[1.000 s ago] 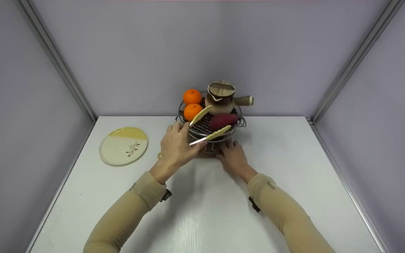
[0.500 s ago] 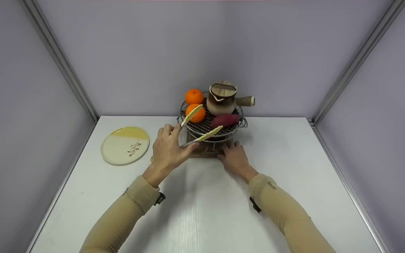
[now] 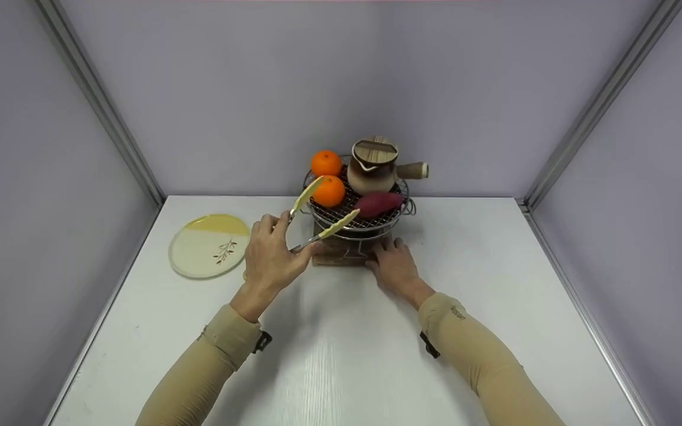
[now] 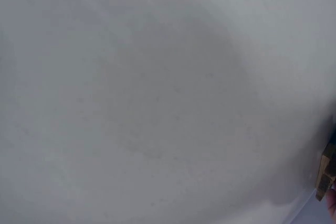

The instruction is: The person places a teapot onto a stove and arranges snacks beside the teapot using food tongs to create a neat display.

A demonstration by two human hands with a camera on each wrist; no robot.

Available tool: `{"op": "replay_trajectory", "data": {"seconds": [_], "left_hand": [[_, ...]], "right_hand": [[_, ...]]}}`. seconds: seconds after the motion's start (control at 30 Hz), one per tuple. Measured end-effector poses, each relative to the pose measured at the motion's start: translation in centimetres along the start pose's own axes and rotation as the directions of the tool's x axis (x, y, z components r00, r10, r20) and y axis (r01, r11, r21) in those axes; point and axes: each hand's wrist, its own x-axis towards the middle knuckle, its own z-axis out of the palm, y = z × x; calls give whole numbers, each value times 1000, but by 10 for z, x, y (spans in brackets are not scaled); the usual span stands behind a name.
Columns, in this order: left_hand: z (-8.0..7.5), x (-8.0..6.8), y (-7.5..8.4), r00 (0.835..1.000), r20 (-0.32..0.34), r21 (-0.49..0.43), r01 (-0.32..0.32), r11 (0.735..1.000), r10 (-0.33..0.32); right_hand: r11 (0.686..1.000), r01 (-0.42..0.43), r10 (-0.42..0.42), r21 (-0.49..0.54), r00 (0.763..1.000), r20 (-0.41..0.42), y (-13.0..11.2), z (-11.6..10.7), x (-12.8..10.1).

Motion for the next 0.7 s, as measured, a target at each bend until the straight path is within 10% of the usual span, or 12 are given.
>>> {"op": "replay_trajectory", "data": {"seconds": [0.7], "left_hand": [[-4, -19, -43, 976, -9, 22, 219, 976, -219]], "right_hand": [[1000, 16, -16, -10, 999, -35, 2, 1, 0]]}}
